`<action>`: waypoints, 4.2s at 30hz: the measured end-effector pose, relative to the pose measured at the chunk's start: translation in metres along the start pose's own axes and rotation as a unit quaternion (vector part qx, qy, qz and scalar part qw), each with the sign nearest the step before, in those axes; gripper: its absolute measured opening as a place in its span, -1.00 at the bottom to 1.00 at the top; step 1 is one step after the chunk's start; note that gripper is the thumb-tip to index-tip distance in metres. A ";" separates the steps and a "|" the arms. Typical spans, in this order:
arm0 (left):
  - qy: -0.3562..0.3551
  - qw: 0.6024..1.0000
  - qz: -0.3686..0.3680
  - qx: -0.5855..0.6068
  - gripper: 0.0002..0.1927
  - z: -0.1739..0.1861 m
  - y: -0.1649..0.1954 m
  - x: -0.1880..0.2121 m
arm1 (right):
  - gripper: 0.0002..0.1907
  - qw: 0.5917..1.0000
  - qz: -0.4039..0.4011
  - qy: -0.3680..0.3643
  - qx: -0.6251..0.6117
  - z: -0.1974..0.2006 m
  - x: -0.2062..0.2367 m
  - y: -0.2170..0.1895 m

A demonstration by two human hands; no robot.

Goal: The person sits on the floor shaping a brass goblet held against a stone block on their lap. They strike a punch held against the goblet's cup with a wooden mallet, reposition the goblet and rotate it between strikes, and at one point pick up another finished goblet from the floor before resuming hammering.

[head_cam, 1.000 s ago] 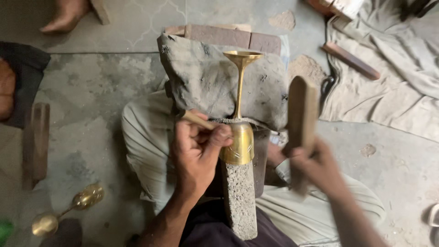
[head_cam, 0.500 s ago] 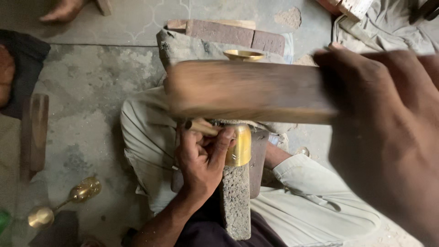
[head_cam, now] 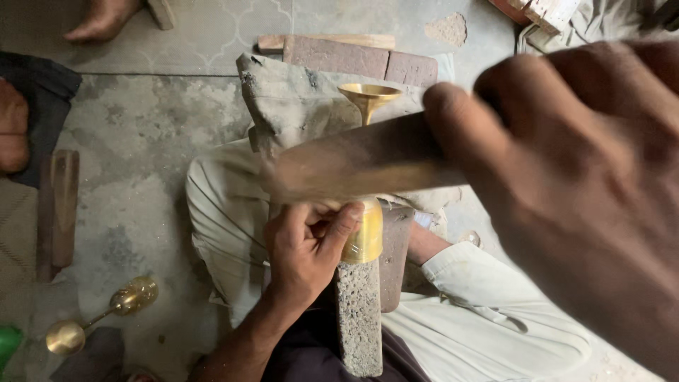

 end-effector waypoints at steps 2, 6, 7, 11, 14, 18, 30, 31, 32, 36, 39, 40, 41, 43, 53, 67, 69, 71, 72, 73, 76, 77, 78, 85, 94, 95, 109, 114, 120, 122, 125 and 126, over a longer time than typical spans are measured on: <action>-0.012 1.000 0.024 0.003 -0.76 -0.003 0.002 -0.003 | -0.65 0.998 -0.026 0.033 -0.048 0.002 0.002 0.007; -0.012 0.999 0.013 -0.051 -0.74 -0.004 0.011 -0.007 | -0.59 0.992 -0.077 0.040 -0.094 -0.004 0.004 0.014; -0.009 0.997 0.016 -0.069 -0.75 -0.005 0.012 -0.007 | -0.59 0.992 -0.076 0.035 -0.093 -0.007 0.006 0.014; -0.006 0.998 -0.004 -0.067 -0.75 -0.008 0.018 -0.008 | -0.59 0.982 -0.098 0.034 -0.155 -0.019 0.018 0.024; 0.000 0.990 -0.028 -0.139 -0.79 -0.011 0.023 -0.009 | -0.58 0.989 -0.055 0.051 -0.126 -0.022 0.028 0.022; 0.007 0.960 -0.126 -0.252 -0.75 -0.015 0.040 -0.004 | -0.56 0.972 -0.105 0.053 -0.203 -0.032 0.037 0.031; -0.053 0.952 -0.130 -0.271 -0.68 -0.033 0.026 0.008 | -0.56 0.954 -0.126 0.066 -0.262 -0.046 0.078 0.038; -0.056 0.952 -0.116 -0.277 -0.71 -0.033 0.024 0.009 | -0.56 0.947 -0.139 0.067 -0.282 -0.048 0.083 0.038; -0.060 0.952 -0.103 -0.283 -0.73 -0.033 0.022 0.009 | -0.56 0.959 -0.139 0.042 -0.244 -0.050 0.088 0.036; -0.119 0.939 -0.155 -0.283 -0.71 -0.045 0.031 0.008 | -0.49 0.942 -0.197 0.021 -0.271 -0.062 0.116 0.039; -0.122 0.945 -0.154 -0.262 -0.68 -0.050 0.038 0.003 | -0.56 0.938 -0.208 0.047 -0.274 -0.071 0.141 0.030; -0.119 0.948 -0.152 -0.253 -0.71 -0.053 0.039 -0.002 | -0.60 0.936 -0.221 0.048 -0.268 -0.074 0.152 0.027; -0.114 0.951 -0.150 -0.244 -0.74 -0.054 0.040 -0.005 | -0.64 0.931 -0.251 0.035 -0.263 -0.077 0.167 0.025; -0.089 0.977 -0.018 -0.191 -0.81 -0.036 0.030 -0.015 | -0.67 0.912 -0.310 0.035 -0.268 -0.084 0.195 0.017; -0.306 0.937 -0.092 -0.138 -0.71 -0.035 0.041 -0.065 | -0.37 0.647 -0.599 -0.013 -0.473 -0.192 0.267 -0.079; -0.558 0.788 -0.062 -0.251 -0.63 -0.097 0.024 -0.074 | -0.44 0.518 -0.651 0.137 -0.538 -0.174 0.266 -0.082; -0.557 0.793 -0.094 -0.227 -0.63 -0.097 0.025 -0.069 | -0.48 0.677 -0.601 0.047 -0.423 -0.152 0.246 -0.068; -0.529 0.816 -0.159 -0.173 -0.59 -0.091 0.034 -0.066 | -0.55 0.780 -0.545 0.002 -0.307 -0.136 0.223 -0.060; -0.532 0.813 -0.144 -0.186 -0.65 -0.090 0.029 -0.067 | -0.61 0.816 -0.519 0.003 -0.255 -0.127 0.214 -0.055; -0.534 0.811 -0.129 -0.199 -0.70 -0.089 0.025 -0.068 | -0.65 0.848 -0.489 0.004 -0.203 -0.120 0.205 -0.052; -0.510 0.828 -0.111 -0.207 -0.70 -0.079 0.023 -0.072 | -0.51 0.802 -0.462 0.033 -0.378 -0.120 0.198 -0.045; -0.495 0.838 -0.111 -0.203 -0.65 -0.076 0.024 -0.073 | -0.60 0.810 -0.472 0.024 -0.347 -0.119 0.199 -0.042; -0.499 0.834 -0.107 -0.208 -0.67 -0.076 0.024 -0.072 | -0.69 0.817 -0.481 0.014 -0.318 -0.120 0.199 -0.041; -0.484 0.845 -0.113 -0.197 -0.69 -0.067 0.027 -0.070 | -0.67 0.880 -0.421 -0.066 -0.211 -0.103 0.179 -0.039; -0.441 0.869 -0.177 -0.136 -0.61 -0.040 0.024 -0.060 | -0.55 0.827 -0.477 -0.018 -0.296 -0.085 0.163 -0.043; -0.422 0.877 -0.198 -0.118 -0.56 -0.035 0.025 -0.059 | -0.58 0.821 -0.488 -0.026 -0.295 -0.088 0.165 -0.046; -0.408 0.880 -0.209 -0.120 -0.50 -0.020 0.002 -0.046 | -0.69 0.821 -0.468 0.088 -0.315 -0.078 0.184 -0.078; -0.391 0.878 -0.260 -0.091 -0.42 -0.016 -0.002 -0.042 | -0.79 0.868 -0.463 -0.029 -0.177 -0.064 0.190 -0.091; -0.399 0.872 -0.264 -0.105 -0.54 -0.014 -0.008 -0.035 | -0.78 0.848 -0.494 0.004 -0.193 -0.051 0.191 -0.102; -0.387 0.879 -0.254 -0.114 -0.60 -0.010 -0.007 -0.035 | -0.73 0.852 -0.487 0.001 -0.195 -0.044 0.185 -0.103; -0.372 0.883 -0.269 -0.095 -0.62 -0.004 0.002 -0.035 | -0.67 0.860 -0.483 -0.048 -0.158 -0.037 0.175 -0.104; -0.363 0.892 -0.256 -0.089 -0.65 -0.001 0.005 -0.036 | -0.73 0.871 -0.470 -0.072 -0.123 -0.032 0.172 -0.104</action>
Point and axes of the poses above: each hand's wrist, its own x-axis away from the middle knuckle, its own z-axis out of the back of the hand, y = z × x, the point moved 7 cm from there along -x, towards the middle knuckle, and after that the axes turned 3 degrees about z, right-handed, at the moved point
